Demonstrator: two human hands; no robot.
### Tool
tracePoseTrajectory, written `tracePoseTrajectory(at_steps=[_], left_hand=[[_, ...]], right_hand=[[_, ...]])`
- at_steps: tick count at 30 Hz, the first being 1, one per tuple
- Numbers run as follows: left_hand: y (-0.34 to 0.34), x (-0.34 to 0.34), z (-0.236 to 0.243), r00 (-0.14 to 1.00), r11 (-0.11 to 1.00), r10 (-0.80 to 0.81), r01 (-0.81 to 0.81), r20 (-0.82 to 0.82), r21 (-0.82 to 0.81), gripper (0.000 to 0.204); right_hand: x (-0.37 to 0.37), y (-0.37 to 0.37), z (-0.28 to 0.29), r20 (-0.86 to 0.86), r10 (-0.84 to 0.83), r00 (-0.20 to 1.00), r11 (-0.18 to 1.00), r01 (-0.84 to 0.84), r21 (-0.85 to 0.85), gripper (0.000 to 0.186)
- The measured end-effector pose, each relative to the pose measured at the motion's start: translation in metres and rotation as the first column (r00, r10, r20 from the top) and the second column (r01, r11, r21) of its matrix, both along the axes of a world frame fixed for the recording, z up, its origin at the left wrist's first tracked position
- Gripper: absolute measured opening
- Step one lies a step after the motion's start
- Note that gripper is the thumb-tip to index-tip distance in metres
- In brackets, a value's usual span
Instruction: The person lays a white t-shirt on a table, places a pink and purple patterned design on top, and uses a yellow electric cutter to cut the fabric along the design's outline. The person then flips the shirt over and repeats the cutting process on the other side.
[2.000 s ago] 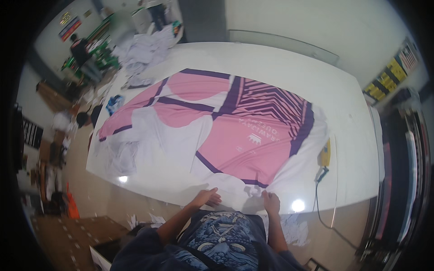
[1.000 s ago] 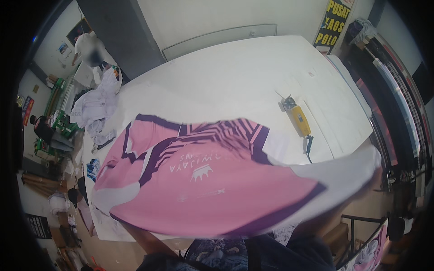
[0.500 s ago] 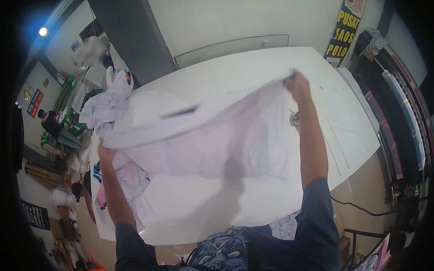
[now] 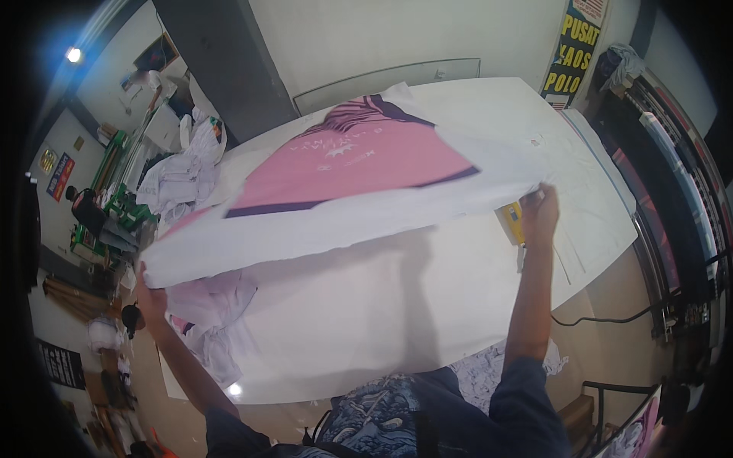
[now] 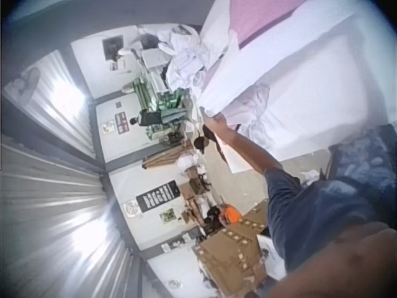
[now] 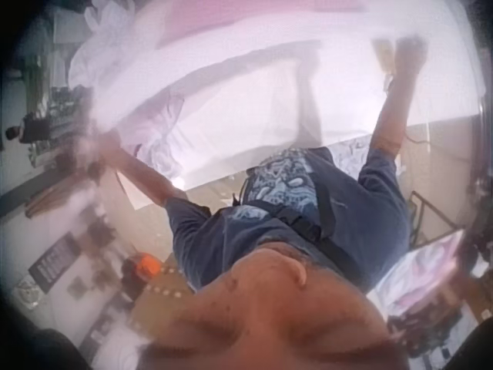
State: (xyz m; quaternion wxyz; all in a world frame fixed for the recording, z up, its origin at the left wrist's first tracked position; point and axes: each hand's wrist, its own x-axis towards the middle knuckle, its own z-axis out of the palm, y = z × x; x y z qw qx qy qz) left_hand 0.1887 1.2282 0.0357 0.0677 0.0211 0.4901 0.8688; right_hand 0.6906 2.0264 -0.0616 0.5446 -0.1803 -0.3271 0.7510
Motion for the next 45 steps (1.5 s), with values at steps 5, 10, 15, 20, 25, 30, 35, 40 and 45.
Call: tracePoseTrajectory(at_steps=[5, 10, 15, 20, 25, 30, 35, 40, 45], left_hand=[[0.014, -0.008, -0.103, 0.986, 0.998, -0.050, 0.055, 0.161, -0.027, 0.046], [0.027, -0.007, -0.184, 0.946, 0.995, -0.035, 0.063, 0.321, -0.078, 0.052], [0.037, 0.005, -0.254, 0.895, 0.977, 0.184, -0.121, 0.407, -0.177, 0.056], [0.035, 0.038, -0.296, 0.768, 0.920, 0.350, -0.175, 0.536, -0.350, 0.057], [0.026, 0.070, -0.308, 0.713, 0.896, 0.409, -0.195, 0.569, -0.400, 0.052], [0.010, 0.099, -0.306, 0.697, 0.853, 0.495, -0.276, 0.519, -0.443, 0.052], [-0.003, 0.146, -0.309, 0.675, 0.807, 0.565, -0.332, 0.475, -0.488, 0.050], [-0.012, 0.178, -0.326, 0.648, 0.739, 0.627, -0.319, 0.432, -0.594, 0.063], [0.014, 0.202, -0.336, 0.770, 0.168, 0.615, -0.341, -0.172, -0.925, 0.064]], right_hand=[[-0.019, -0.024, -0.103, 0.216, 0.008, 0.976, 0.972, 0.043, -0.230, 0.023], [-0.031, -0.036, -0.170, 0.344, 0.077, 0.936, 0.911, 0.074, -0.406, 0.027], [-0.025, -0.033, -0.226, 0.473, 0.182, 0.862, 0.895, 0.054, -0.444, 0.029], [-0.017, -0.040, -0.231, 0.504, 0.107, 0.857, 0.850, 0.184, -0.493, 0.032], [-0.002, -0.032, -0.240, 0.679, 0.195, 0.708, 0.926, 0.096, -0.366, 0.035], [0.041, -0.025, -0.260, 0.738, 0.125, 0.663, 0.936, 0.167, -0.308, 0.028], [0.093, -0.038, -0.270, 0.733, 0.086, 0.675, 0.930, 0.210, -0.303, 0.021], [0.118, -0.053, -0.236, 0.942, 0.119, 0.314, 0.970, 0.165, -0.177, 0.027], [0.118, -0.038, -0.168, 0.907, -0.203, -0.368, 0.974, -0.176, 0.146, 0.047]])
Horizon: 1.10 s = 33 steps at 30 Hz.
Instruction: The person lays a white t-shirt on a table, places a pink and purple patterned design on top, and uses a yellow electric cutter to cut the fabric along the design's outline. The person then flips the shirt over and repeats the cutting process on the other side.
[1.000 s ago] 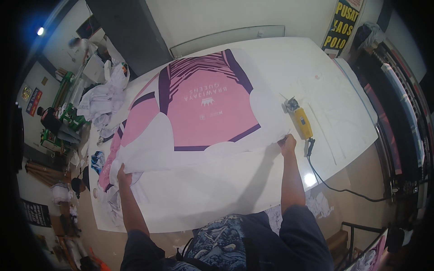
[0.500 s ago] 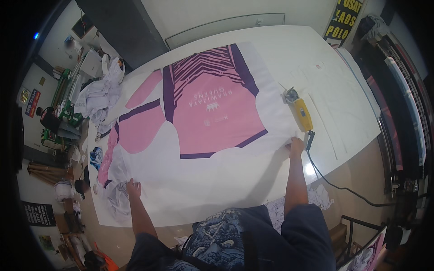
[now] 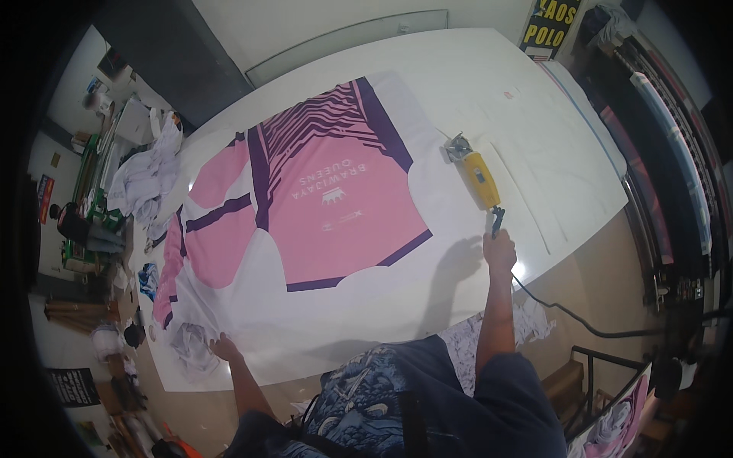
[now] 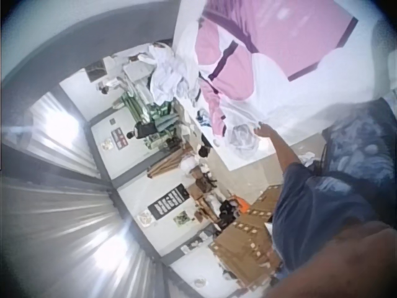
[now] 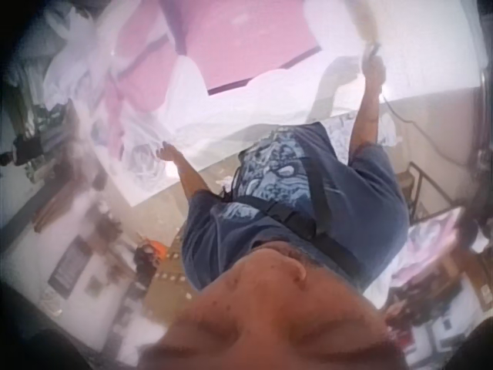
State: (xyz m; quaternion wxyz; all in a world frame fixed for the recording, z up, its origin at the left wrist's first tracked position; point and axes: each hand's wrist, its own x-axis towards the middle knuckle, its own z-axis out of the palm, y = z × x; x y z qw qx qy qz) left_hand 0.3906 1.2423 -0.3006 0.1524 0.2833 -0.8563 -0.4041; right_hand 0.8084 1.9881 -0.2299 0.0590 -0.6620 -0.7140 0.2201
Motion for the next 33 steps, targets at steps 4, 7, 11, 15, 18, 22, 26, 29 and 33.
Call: tracePoseTrajectory(at_steps=[4, 7, 11, 15, 18, 22, 26, 29, 33], left_hand=[[0.067, 0.040, 0.008, 0.965, 0.831, -0.258, 0.241, 0.037, -0.502, 0.066], [0.129, 0.072, 0.019, 0.864, 0.642, -0.497, 0.434, 0.089, -0.633, 0.066], [0.226, 0.117, 0.026, 0.632, 0.457, -0.767, 0.662, 0.115, -0.594, 0.062], [0.324, 0.150, 0.038, 0.344, 0.219, -0.913, 0.868, 0.222, -0.445, 0.064], [0.393, 0.175, 0.047, 0.083, -0.034, -0.967, 0.896, 0.241, -0.443, 0.067], [0.473, 0.201, 0.053, -0.286, -0.436, -0.886, 0.781, 0.365, -0.448, 0.063], [0.532, 0.234, 0.052, -0.464, -0.566, -0.823, 0.716, 0.327, -0.409, 0.064], [0.552, 0.261, 0.050, -0.497, -0.614, -0.789, 0.656, 0.361, -0.439, 0.065], [0.558, 0.281, 0.047, -0.482, -0.636, -0.768, 0.654, 0.422, -0.410, 0.069]], right_hand=[[-0.037, 0.056, 0.004, -0.120, 0.120, 0.985, 0.951, -0.079, 0.299, 0.061], [-0.067, 0.106, -0.012, -0.077, 0.130, 0.989, 0.941, -0.099, 0.323, 0.068], [-0.086, 0.149, -0.022, -0.189, 0.167, 0.968, 0.984, -0.153, 0.088, 0.077], [-0.098, 0.157, -0.016, -0.181, 0.319, 0.930, 0.947, -0.318, 0.032, 0.076], [-0.099, 0.160, -0.008, -0.271, 0.243, 0.932, 0.953, -0.280, -0.111, 0.073], [-0.094, 0.161, -0.003, -0.376, 0.154, 0.914, 0.951, -0.240, -0.194, 0.064], [-0.055, 0.142, 0.007, -0.674, -0.090, 0.733, 0.894, -0.239, -0.379, 0.063], [-0.004, 0.105, 0.021, -0.821, -0.232, 0.522, 0.863, -0.279, -0.422, 0.065], [0.050, 0.036, 0.039, -0.874, -0.327, 0.360, 0.827, -0.338, -0.448, 0.070]])
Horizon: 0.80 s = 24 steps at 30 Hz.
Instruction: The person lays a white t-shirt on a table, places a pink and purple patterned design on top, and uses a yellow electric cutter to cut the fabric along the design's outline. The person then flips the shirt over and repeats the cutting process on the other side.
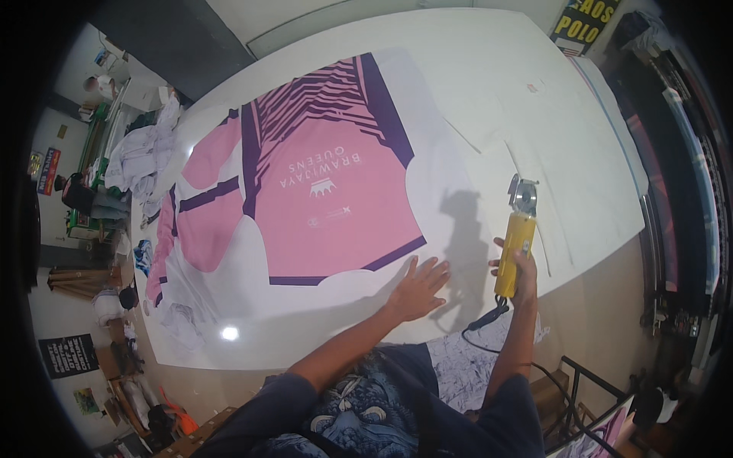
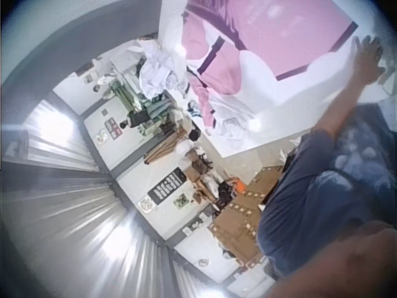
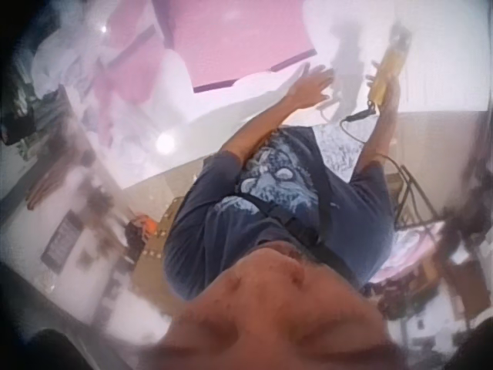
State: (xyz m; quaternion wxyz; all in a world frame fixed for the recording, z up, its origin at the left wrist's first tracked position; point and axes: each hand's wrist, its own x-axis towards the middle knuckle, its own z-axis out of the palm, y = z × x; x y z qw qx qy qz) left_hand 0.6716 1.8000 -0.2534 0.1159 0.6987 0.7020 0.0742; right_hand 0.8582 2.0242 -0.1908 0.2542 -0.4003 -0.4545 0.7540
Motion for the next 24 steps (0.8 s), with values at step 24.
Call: tracePoseTrajectory(at_steps=[24], left_hand=[[-0.206, -0.099, -0.022, 0.893, 0.888, 0.450, -0.444, -0.028, 0.119, 0.057]], right_hand=[[0.065, -0.224, 0.017, 0.749, 0.063, 0.660, 0.701, -0.563, 0.437, 0.095]])
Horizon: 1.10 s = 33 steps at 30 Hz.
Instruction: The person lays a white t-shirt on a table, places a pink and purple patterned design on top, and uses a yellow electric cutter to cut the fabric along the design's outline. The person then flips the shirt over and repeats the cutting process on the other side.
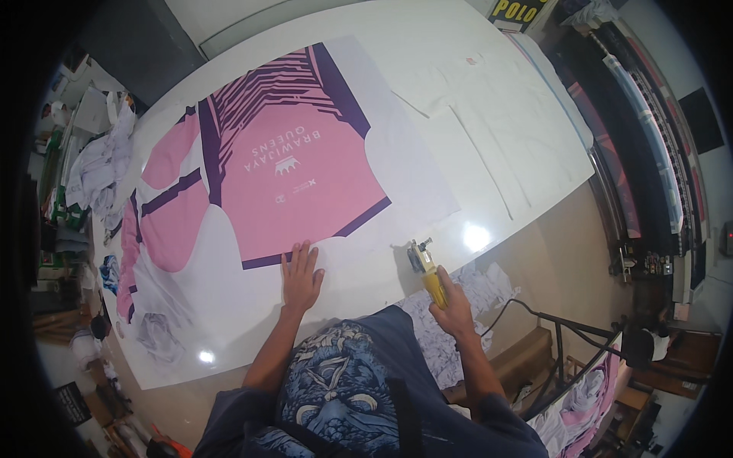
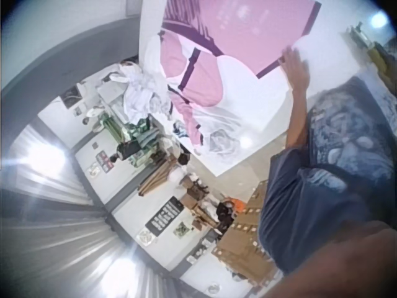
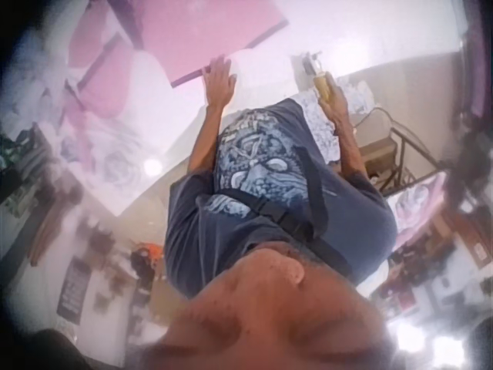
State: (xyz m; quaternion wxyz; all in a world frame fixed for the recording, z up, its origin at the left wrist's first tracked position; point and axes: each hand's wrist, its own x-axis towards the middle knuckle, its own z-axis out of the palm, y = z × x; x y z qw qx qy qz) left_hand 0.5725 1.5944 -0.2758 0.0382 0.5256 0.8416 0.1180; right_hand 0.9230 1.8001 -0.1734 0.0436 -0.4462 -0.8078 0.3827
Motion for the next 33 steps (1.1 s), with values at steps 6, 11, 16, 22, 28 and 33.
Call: tracePoseTrajectory(at_steps=[6, 11, 16, 22, 28, 33], left_hand=[[-0.001, -0.001, 0.003, 0.999, 0.999, -0.030, 0.030, -0.013, 0.012, 0.052], [-0.001, -0.001, 0.001, 1.000, 0.999, -0.009, 0.009, 0.009, 0.033, 0.051], [0.000, 0.000, -0.001, 0.999, 0.999, -0.001, -0.001, 0.037, 0.041, 0.050], [0.001, -0.001, 0.003, 0.998, 0.999, 0.013, -0.016, 0.053, 0.052, 0.051], [0.002, -0.001, 0.005, 0.997, 0.997, 0.015, -0.020, 0.072, 0.078, 0.053], [0.002, -0.002, 0.006, 0.997, 0.997, 0.019, -0.026, 0.080, 0.076, 0.053]], right_hand=[[-0.017, 0.015, -0.009, -0.079, -0.021, 0.997, 1.000, 0.021, 0.000, 0.096], [-0.035, 0.040, -0.014, -0.069, -0.018, 0.997, 0.999, 0.017, -0.029, 0.097], [-0.056, 0.073, -0.019, -0.038, 0.053, 0.998, 0.999, -0.053, -0.005, 0.094], [-0.085, 0.104, -0.016, -0.070, 0.113, 0.991, 0.993, -0.115, -0.024, 0.092], [-0.106, 0.123, -0.008, -0.021, 0.172, 0.985, 0.985, -0.173, -0.027, 0.092], [-0.115, 0.129, -0.009, -0.100, 0.180, 0.978, 0.981, -0.187, -0.059, 0.094]])
